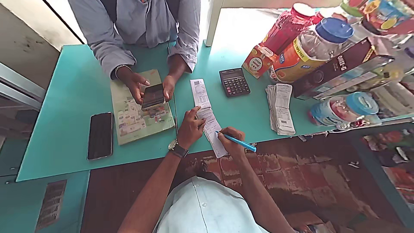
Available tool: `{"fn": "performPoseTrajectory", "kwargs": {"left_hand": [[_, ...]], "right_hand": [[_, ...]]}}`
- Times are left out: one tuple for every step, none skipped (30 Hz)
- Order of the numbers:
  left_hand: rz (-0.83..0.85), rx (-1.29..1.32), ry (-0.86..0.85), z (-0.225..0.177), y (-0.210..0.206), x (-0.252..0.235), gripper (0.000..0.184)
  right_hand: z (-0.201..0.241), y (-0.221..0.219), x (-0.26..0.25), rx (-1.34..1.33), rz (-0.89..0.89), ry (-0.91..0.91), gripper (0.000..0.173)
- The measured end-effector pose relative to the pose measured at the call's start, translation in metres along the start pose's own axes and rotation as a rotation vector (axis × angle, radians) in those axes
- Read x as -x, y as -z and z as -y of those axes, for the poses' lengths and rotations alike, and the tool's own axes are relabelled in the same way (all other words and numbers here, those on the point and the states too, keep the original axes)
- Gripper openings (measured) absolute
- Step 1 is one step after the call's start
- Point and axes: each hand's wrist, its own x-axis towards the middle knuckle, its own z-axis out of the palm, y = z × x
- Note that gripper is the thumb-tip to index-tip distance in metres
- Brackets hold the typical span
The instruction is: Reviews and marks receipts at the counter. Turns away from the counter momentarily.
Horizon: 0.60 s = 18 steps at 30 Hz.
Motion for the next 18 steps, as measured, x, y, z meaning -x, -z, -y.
{"fn": "performPoseTrajectory", "kwargs": {"left_hand": [[0.003, -0.001, 0.004, -0.0004, 0.0006, -0.0004, 0.019], [0.005, -0.005, 0.007, -0.0006, 0.0009, -0.0006, 0.019], [0.005, -0.01, 0.006, -0.0008, 0.0007, -0.0005, 0.019], [0.003, -0.013, 0.003, -0.0007, 0.0002, -0.0003, 0.019], [0.003, -0.014, 0.003, -0.0007, 0.0002, -0.0006, 0.019], [0.004, -0.013, 0.003, -0.0007, 0.0004, -0.0007, 0.019], [0.003, -0.012, 0.002, -0.0005, 0.0003, -0.0003, 0.019], [0.001, -0.011, -0.001, -0.0001, 0.0, -0.0001, 0.019], [-0.001, -0.01, -0.002, 0.0002, -0.0001, -0.0003, 0.019], [0.0, -0.01, -0.002, 0.0003, 0.0, -0.0004, 0.019], [0.002, -0.01, -0.002, 0.0003, 0.0, -0.0001, 0.02], [0.003, -0.009, -0.002, 0.0002, 0.0, 0.0, 0.02], [0.002, -0.009, -0.002, 0.0, 0.0, 0.0, 0.02], [0.001, -0.009, -0.001, 0.0, 0.0, 0.0001, 0.02], [0.001, -0.009, -0.003, 0.0001, 0.0, 0.0002, 0.02], [-0.001, -0.011, -0.005, 0.0002, -0.0003, 0.0002, 0.02], [-0.005, -0.013, -0.009, 0.0005, -0.0007, 0.0001, 0.02], [-0.008, -0.015, -0.011, 0.0007, -0.0011, 0.0001, 0.019]], "right_hand": [[0.0001, -0.0002, -0.0004, 0.001, 0.0, -0.002, 0.009], [-0.0002, -0.0001, -0.0006, -0.001, 0.001, -0.001, 0.009], [-0.0007, 0.0003, -0.0003, -0.004, -0.002, -0.002, 0.009], [-0.0007, 0.0008, 0.0002, -0.003, -0.01, -0.005, 0.009], [-0.0002, 0.0009, 0.0002, -0.004, -0.018, -0.006, 0.009], [0.0004, 0.0007, 0.0003, -0.007, -0.025, -0.01, 0.009], [0.0011, 0.0006, 0.0007, -0.008, -0.03, -0.014, 0.009], [0.0014, 0.0006, 0.0009, -0.008, -0.031, -0.016, 0.008], [0.0014, 0.0006, 0.0006, -0.005, -0.029, -0.016, 0.008], [0.0011, 0.0005, 0.0004, 0.0, -0.028, -0.013, 0.008], [0.0008, 0.0003, 0.0003, 0.004, -0.026, -0.011, 0.008], [0.0006, 0.0001, 0.0002, 0.007, -0.025, -0.01, 0.008], [0.0002, -0.0001, 0.0001, 0.011, -0.025, -0.009, 0.008], [0.0, -0.0003, 0.0, 0.015, -0.023, -0.009, 0.009], [-0.0001, -0.0004, 0.0, 0.022, -0.022, -0.01, 0.009], [-0.0001, -0.0004, 0.0, 0.03, -0.021, -0.011, 0.01], [-0.0002, -0.0005, -0.0001, 0.034, -0.024, -0.011, 0.01], [-0.0003, -0.0006, -0.0001, 0.035, -0.026, -0.012, 0.01]]}}
